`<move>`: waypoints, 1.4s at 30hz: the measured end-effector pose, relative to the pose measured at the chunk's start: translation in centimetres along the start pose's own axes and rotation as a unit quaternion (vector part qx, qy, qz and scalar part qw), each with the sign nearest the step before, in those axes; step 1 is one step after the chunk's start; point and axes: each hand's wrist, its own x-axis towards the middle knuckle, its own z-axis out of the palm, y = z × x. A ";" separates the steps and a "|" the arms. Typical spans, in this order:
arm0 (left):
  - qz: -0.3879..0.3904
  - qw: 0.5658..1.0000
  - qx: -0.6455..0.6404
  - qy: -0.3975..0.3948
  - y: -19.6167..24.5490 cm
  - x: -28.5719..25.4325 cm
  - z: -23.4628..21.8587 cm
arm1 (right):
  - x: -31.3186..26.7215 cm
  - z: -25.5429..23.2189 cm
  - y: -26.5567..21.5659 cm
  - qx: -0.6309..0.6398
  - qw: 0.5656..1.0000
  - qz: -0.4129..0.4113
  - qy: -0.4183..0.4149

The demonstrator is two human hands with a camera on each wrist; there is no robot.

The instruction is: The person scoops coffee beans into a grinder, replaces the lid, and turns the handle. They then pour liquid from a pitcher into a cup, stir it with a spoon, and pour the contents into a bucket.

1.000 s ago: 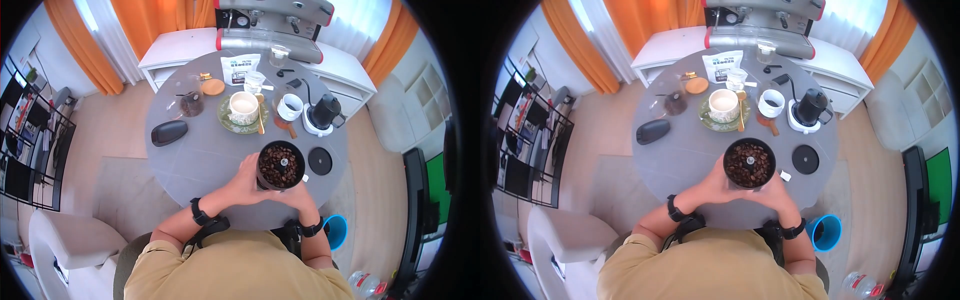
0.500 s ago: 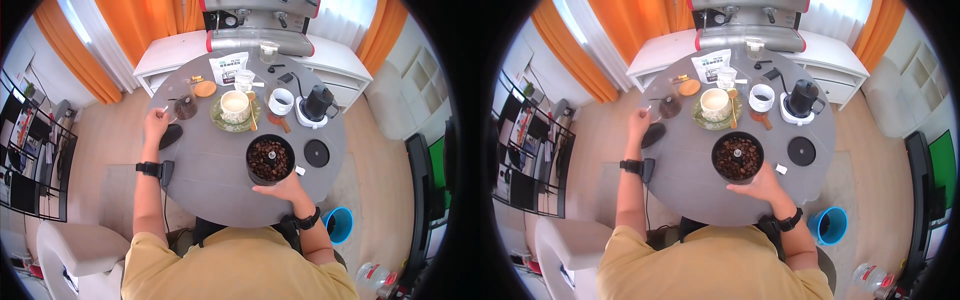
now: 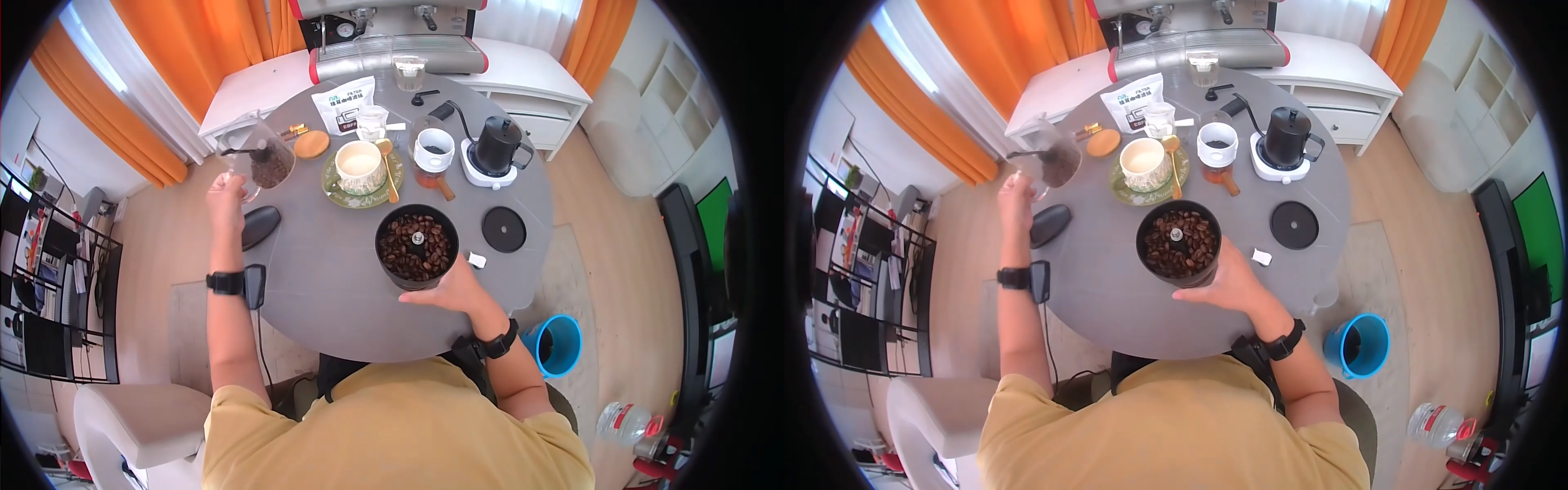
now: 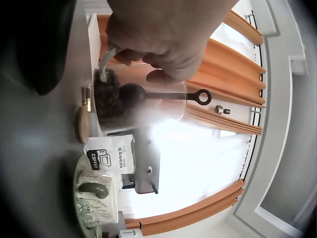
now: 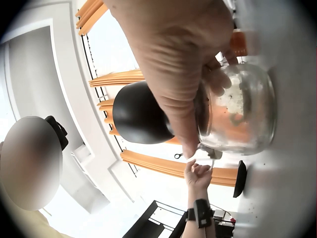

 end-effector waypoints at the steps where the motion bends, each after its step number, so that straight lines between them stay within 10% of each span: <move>1: 0.003 0.999 -0.035 -0.038 1.7 -1.4 -0.3 | -0.1 0.0 0.1 -0.009 1.000 -0.006 0.001; 11: 0.043 0.989 0.103 -0.097 6.5 -19.1 -5.0 | -4.1 -3.2 -5.9 0.010 0.976 -0.131 0.174; 17: -0.019 0.974 0.165 -0.152 6.0 -25.7 -3.7 | -1.5 2.4 -12.1 -0.123 0.950 -0.268 -0.105; 24: 0.045 0.965 0.189 -0.176 5.2 -26.7 -3.0 | -0.7 5.3 -11.1 -0.186 0.930 -0.287 -0.134; 30: 0.094 0.938 0.227 -0.245 4.6 -26.2 -5.0 | -0.9 2.9 -11.1 0.007 0.988 -0.148 -0.049; 42: 0.072 0.924 0.247 -0.284 5.6 -25.2 -4.8 | -1.6 2.8 -10.5 -0.189 0.948 -0.253 -0.047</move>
